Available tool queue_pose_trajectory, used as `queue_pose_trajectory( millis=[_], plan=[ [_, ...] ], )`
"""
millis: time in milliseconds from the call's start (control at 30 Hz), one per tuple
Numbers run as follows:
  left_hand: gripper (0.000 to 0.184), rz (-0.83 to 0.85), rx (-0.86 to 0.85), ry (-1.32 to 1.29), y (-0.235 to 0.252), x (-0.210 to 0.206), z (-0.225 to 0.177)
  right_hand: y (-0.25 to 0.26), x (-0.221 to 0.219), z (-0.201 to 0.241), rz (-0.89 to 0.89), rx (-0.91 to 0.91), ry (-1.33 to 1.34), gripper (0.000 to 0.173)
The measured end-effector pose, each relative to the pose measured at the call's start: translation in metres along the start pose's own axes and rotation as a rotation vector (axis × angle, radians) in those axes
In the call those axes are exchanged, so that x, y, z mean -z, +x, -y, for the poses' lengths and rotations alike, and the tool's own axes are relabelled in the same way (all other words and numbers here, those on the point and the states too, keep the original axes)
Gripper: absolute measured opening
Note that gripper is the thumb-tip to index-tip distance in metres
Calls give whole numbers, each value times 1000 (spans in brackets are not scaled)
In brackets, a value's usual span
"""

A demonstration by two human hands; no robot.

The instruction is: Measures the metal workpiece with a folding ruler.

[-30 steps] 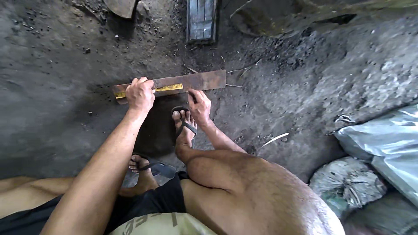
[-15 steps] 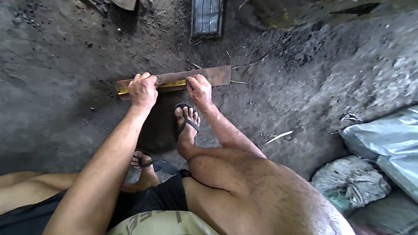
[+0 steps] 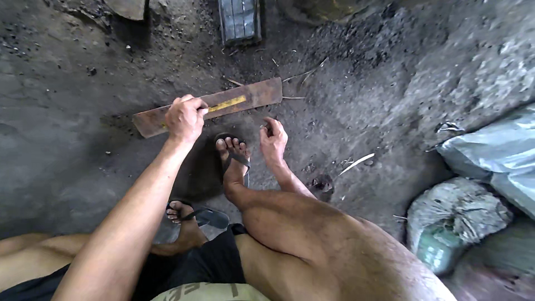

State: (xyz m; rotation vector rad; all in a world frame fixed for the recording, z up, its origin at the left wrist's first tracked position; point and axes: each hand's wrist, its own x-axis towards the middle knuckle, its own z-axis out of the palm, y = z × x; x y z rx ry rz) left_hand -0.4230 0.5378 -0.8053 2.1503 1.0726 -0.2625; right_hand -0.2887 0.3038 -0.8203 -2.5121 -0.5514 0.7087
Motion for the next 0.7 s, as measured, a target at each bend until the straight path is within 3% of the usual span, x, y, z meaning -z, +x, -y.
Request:
queue_pose_trajectory(
  millis=[200,367,467,600,633,700],
  plan=[
    [12,145,-50,51,25,-35,-73,14,16,14,-55,120,-230,60],
    [20,49,-65,43,33,-48,-76,37,4,10,-72,121,-342,57],
    [30,-113,-96,25,28,-32,-54,35,24,22,-48,47,-80,30],
    [54,-53,-88,237,16,-13,-4,50,35,28,-58,-315,693,22],
    [51,-33,-94,278,14,-14,5,58,33,26,-19,-341,821,22],
    [44,-8,-104,332,17,-16,12,70,26,20,118,-216,797,17]
  ],
)
